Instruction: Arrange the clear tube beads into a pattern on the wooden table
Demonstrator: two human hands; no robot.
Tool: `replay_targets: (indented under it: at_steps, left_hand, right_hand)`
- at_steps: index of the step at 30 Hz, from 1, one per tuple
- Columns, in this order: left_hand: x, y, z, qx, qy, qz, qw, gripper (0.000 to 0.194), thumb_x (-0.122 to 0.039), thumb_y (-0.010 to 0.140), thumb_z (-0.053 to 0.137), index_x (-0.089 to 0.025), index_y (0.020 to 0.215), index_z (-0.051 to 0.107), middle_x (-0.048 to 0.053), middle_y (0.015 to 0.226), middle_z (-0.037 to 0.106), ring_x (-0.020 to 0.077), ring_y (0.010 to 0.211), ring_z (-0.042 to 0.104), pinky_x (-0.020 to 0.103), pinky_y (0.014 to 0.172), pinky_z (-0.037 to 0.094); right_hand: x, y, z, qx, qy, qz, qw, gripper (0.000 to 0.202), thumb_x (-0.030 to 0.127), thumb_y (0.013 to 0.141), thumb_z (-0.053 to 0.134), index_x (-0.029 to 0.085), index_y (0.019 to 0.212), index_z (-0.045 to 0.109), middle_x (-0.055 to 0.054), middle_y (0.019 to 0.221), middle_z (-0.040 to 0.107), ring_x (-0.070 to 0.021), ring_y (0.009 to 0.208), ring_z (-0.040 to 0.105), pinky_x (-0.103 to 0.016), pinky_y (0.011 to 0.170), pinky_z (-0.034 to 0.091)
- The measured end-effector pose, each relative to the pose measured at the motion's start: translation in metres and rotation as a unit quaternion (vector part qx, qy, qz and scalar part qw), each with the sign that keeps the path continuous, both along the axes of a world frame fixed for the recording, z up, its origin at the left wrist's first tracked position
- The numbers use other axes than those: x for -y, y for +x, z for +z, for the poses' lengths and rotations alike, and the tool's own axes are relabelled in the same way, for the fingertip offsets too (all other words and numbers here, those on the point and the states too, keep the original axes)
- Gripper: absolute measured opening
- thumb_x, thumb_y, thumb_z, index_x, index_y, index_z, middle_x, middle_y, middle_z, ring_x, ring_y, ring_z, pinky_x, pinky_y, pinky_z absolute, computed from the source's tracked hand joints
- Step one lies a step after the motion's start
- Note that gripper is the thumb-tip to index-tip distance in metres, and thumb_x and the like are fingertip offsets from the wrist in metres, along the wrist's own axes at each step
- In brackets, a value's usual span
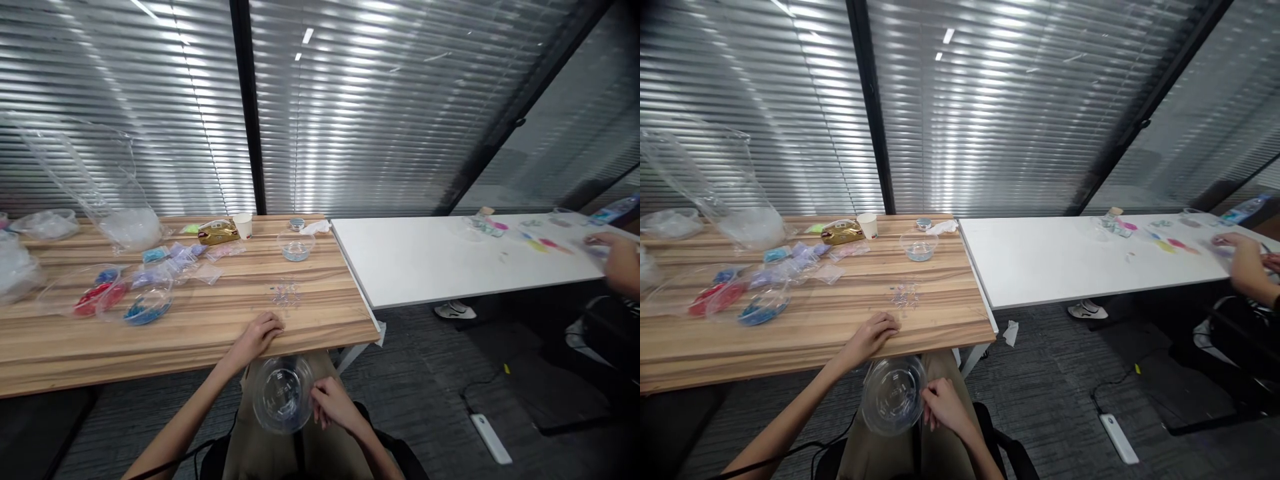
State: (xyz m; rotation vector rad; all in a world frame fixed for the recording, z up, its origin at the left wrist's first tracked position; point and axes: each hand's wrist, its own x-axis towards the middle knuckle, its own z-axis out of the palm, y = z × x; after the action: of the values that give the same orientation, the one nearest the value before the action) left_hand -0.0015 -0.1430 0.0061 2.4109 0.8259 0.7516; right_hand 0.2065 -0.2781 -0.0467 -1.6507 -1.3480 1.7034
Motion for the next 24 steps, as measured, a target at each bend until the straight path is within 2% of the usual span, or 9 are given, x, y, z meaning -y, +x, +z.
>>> replay_targets:
  at_steps: [4,8,11,14,17,19,22,24]
  left_hand:
    - [0.011,0.005,0.003,0.010,-0.023,-0.011,1.000,0.021,-0.026,0.097,0.044,-0.018,0.090,0.062,0.006,0.093,0.062,0.0184,0.091,0.057,0.030,0.081,0.048]
    - [0.037,0.012,0.009,0.013,-0.047,-0.024,0.999,0.021,-0.028,0.097,0.045,-0.019,0.092,0.063,0.006,0.095,0.062,0.0181,0.093,0.057,0.030,0.082,0.048]
    - [0.052,0.012,0.016,0.014,-0.093,-0.052,0.994,0.023,-0.031,0.097,0.046,-0.019,0.090,0.065,0.005,0.091,0.064,0.0174,0.088,0.060,0.028,0.079,0.049]
    - [0.053,0.004,0.020,0.044,-0.115,-0.039,0.992,0.024,-0.033,0.097,0.046,-0.019,0.092,0.066,0.006,0.093,0.065,0.0184,0.091,0.061,0.030,0.082,0.049]
    - [0.040,-0.007,0.017,0.071,-0.088,0.039,0.993,0.025,-0.034,0.097,0.044,-0.020,0.097,0.065,0.007,0.104,0.065,0.0207,0.102,0.059,0.035,0.090,0.048]
    - [0.030,-0.013,0.011,0.046,-0.057,0.079,0.994,0.028,-0.036,0.098,0.042,-0.021,0.109,0.062,0.009,0.117,0.061,0.0226,0.112,0.055,0.040,0.097,0.045]
    - [0.022,-0.014,-0.001,-0.038,0.019,0.099,0.994,0.044,-0.039,0.098,0.040,-0.020,0.137,0.040,0.012,0.142,0.042,0.0254,0.132,0.038,0.046,0.108,0.035]
    - [0.020,-0.011,-0.007,-0.093,0.064,0.086,0.990,0.054,-0.040,0.099,0.037,-0.018,0.146,0.024,0.013,0.150,0.029,0.0254,0.138,0.026,0.047,0.111,0.029]
  right_hand:
    - [0.000,-0.001,-0.001,0.001,-0.011,0.000,1.000,0.028,0.014,0.081,0.036,0.018,0.054,0.043,0.002,0.045,0.051,-0.0098,0.035,0.045,-0.018,0.035,0.030]
    - [0.000,-0.002,-0.001,0.002,-0.014,-0.004,1.000,0.027,0.013,0.081,0.036,0.018,0.055,0.042,0.003,0.045,0.051,-0.0094,0.035,0.045,-0.018,0.035,0.030]
    - [-0.001,-0.001,0.000,0.005,-0.014,-0.008,1.000,0.027,0.012,0.081,0.036,0.018,0.055,0.042,0.003,0.045,0.051,-0.0093,0.035,0.045,-0.018,0.035,0.030]
    - [-0.001,-0.001,0.000,0.007,-0.016,-0.008,1.000,0.028,0.012,0.081,0.036,0.018,0.056,0.043,0.003,0.045,0.051,-0.0092,0.035,0.045,-0.018,0.034,0.029]
    - [-0.001,-0.002,-0.001,0.006,-0.018,-0.005,1.000,0.028,0.011,0.082,0.036,0.018,0.056,0.043,0.003,0.045,0.051,-0.0089,0.034,0.045,-0.017,0.034,0.029]
    - [-0.002,-0.003,-0.002,0.005,-0.018,-0.004,1.000,0.028,0.011,0.082,0.036,0.018,0.056,0.043,0.003,0.044,0.050,-0.0086,0.034,0.044,-0.017,0.033,0.028]
    - [-0.002,-0.005,-0.003,0.002,-0.015,-0.004,1.000,0.030,0.012,0.083,0.036,0.018,0.055,0.042,0.003,0.044,0.050,-0.0083,0.033,0.044,-0.017,0.033,0.027]
    - [-0.002,-0.005,-0.005,0.000,-0.012,-0.003,1.000,0.031,0.013,0.084,0.036,0.018,0.054,0.042,0.003,0.044,0.050,-0.0084,0.034,0.044,-0.017,0.034,0.028]
